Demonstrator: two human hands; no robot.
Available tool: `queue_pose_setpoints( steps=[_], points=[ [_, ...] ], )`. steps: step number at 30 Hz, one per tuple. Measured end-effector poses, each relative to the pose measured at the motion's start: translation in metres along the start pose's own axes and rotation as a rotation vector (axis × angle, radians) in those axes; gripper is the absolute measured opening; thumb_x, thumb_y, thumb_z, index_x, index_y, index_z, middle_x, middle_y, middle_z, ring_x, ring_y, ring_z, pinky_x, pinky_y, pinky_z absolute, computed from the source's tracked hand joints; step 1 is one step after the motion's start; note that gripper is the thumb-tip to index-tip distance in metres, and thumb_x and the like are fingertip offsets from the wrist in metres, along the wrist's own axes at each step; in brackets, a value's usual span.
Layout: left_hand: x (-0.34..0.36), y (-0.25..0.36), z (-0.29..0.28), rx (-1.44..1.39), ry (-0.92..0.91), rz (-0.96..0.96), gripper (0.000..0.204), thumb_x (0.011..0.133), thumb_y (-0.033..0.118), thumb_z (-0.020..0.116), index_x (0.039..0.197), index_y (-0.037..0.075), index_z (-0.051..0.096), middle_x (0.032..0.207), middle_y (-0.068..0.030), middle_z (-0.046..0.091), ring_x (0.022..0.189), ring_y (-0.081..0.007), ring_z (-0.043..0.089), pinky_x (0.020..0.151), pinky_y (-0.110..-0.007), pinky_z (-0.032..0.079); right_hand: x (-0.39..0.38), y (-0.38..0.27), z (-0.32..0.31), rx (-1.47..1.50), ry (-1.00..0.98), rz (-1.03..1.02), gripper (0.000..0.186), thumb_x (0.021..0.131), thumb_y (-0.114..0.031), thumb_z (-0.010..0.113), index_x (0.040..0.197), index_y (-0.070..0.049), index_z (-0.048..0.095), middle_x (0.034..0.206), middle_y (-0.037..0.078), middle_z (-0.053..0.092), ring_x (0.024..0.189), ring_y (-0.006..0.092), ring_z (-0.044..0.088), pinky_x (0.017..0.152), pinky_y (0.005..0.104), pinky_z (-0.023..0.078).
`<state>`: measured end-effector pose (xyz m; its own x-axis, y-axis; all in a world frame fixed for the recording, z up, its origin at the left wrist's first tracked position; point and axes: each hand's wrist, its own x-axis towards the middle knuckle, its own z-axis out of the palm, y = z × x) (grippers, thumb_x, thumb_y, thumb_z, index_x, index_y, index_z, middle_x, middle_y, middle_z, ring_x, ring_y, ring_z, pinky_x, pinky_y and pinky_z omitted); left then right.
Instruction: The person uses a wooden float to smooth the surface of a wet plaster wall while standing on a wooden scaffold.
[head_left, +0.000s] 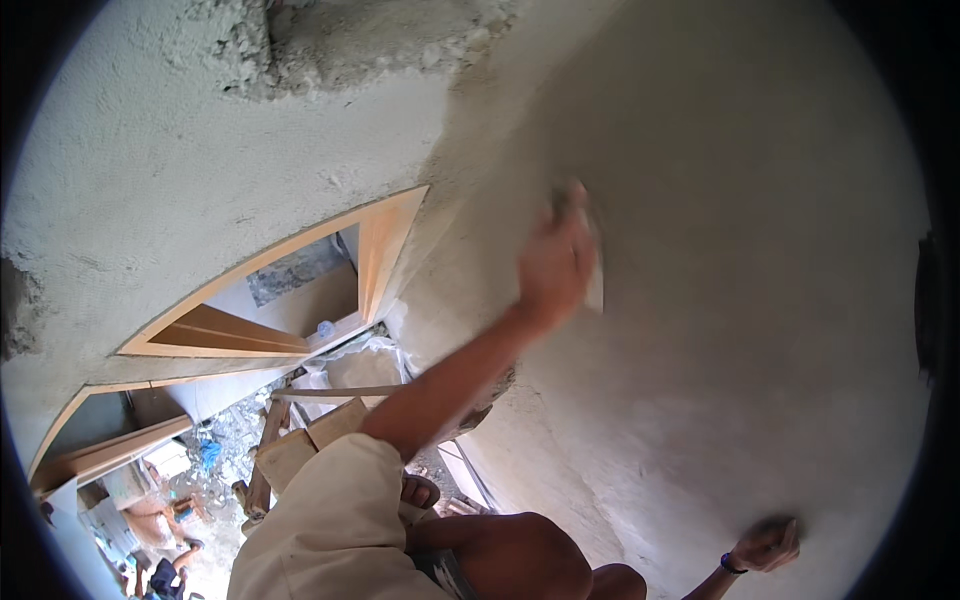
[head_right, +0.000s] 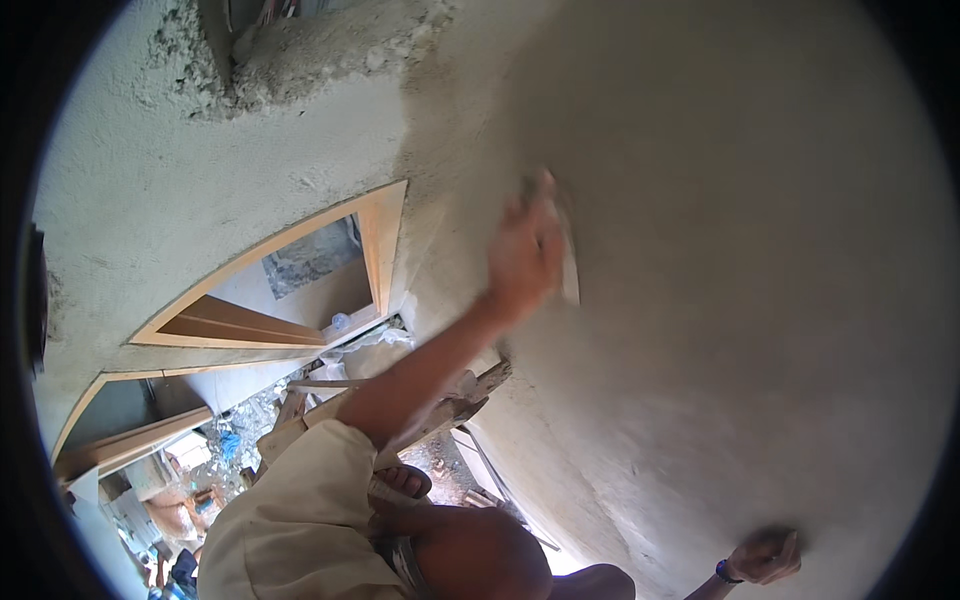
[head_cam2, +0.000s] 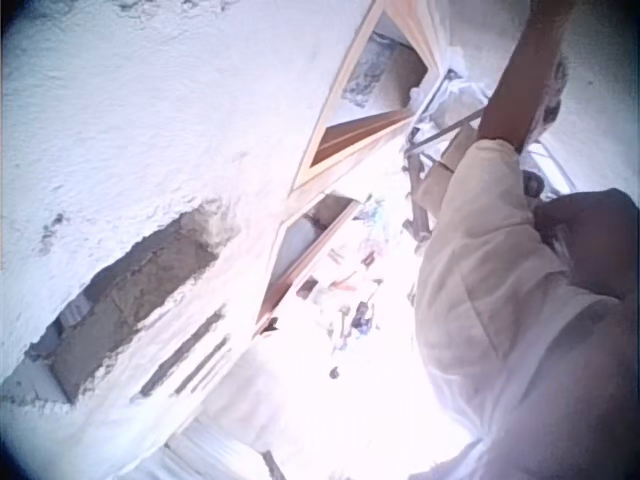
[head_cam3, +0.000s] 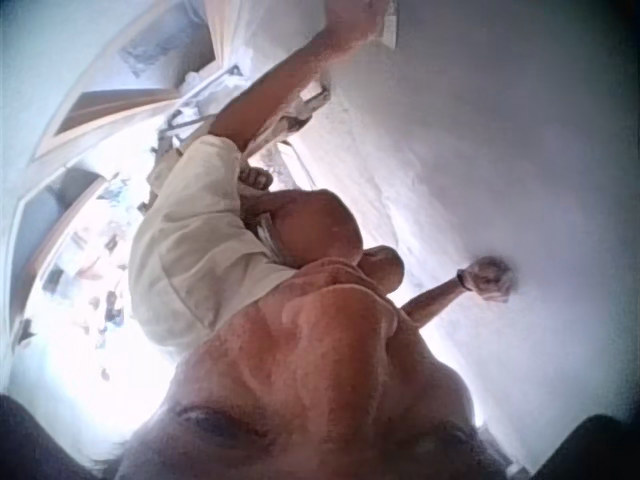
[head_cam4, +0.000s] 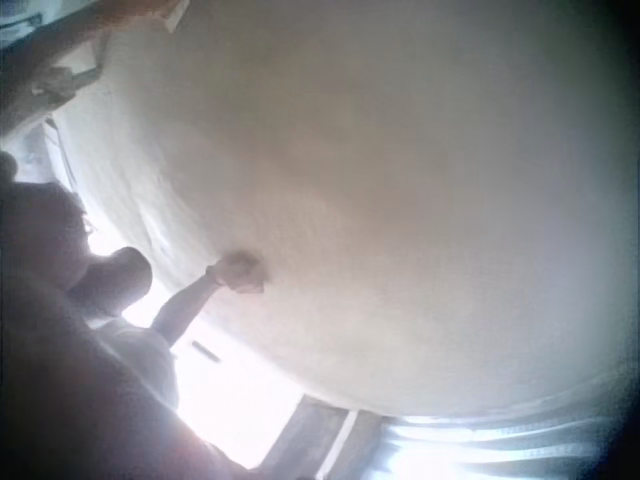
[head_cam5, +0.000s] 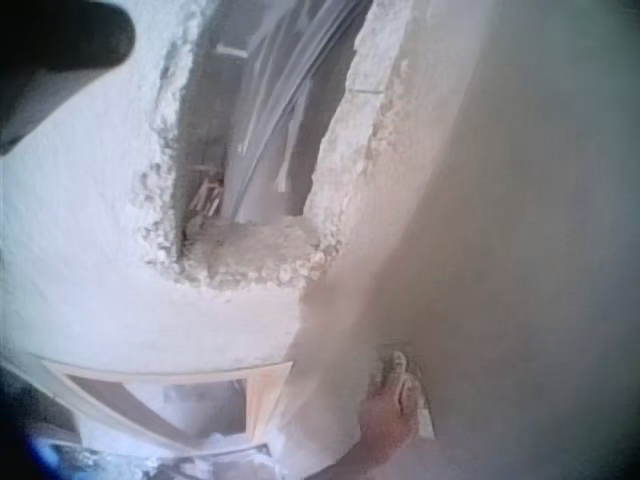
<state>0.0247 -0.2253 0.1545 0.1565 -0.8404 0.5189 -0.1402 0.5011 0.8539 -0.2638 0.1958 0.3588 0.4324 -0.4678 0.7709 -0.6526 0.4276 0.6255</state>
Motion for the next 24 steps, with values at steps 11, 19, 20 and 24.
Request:
queue_pose_setpoints(
  steps=[11, 19, 20, 24],
  points=[
    [-0.005, 0.079, 0.011, 0.132, -0.183, 0.481, 0.056, 0.09, 0.019, 0.059, 0.143, 0.005, 0.047, 0.106, -0.0224, 0.063, 0.098, -0.0321, 0.064, 0.086, -0.041, 0.053, 0.003, -0.003, 0.003, 0.037, 0.057, 0.042, 0.014, 0.093, -0.005, 0.059, 0.1, 0.002, 0.069, 0.082, 0.013, 0.062, 0.066, 0.0286, 0.052, 0.058, 0.0402, 0.042],
    [0.039, 0.22, 0.031, 0.168, -0.026, 0.517, 0.056, 0.088, 0.015, 0.066, 0.141, 0.012, 0.049, 0.082, -0.0113, 0.053, 0.065, -0.0239, 0.055, 0.053, -0.037, 0.048, 0.013, -0.011, 0.002, 0.105, 0.064, 0.11, 0.026, 0.085, 0.009, 0.049, 0.104, 0.001, 0.065, 0.075, 0.011, 0.055, 0.064, 0.0253, 0.048, 0.056, 0.0377, 0.038],
    [0.0, 0.223, 0.04, 0.113, -0.07, 0.568, 0.057, 0.088, 0.015, 0.066, 0.142, 0.013, 0.049, 0.081, -0.0104, 0.052, 0.065, -0.0226, 0.054, 0.053, -0.037, 0.048, 0.014, -0.008, 0.0, 0.145, 0.065, 0.114, 0.028, 0.083, 0.01, 0.049, 0.106, 0.001, 0.064, 0.075, 0.011, 0.055, 0.063, 0.0248, 0.048, 0.056, 0.0374, 0.038],
    [-0.098, 0.144, 0.043, 0.174, -0.209, 0.81, 0.059, 0.087, 0.013, 0.066, 0.144, 0.02, 0.049, 0.08, -0.0082, 0.051, 0.065, -0.0188, 0.051, 0.05, -0.034, 0.045, 0.013, -0.007, -0.008, 0.337, 0.05, 0.154, 0.037, 0.079, 0.014, 0.046, 0.11, 0.003, 0.061, 0.072, 0.011, 0.053, 0.062, 0.0235, 0.047, 0.053, 0.0358, 0.036]
  ],
)
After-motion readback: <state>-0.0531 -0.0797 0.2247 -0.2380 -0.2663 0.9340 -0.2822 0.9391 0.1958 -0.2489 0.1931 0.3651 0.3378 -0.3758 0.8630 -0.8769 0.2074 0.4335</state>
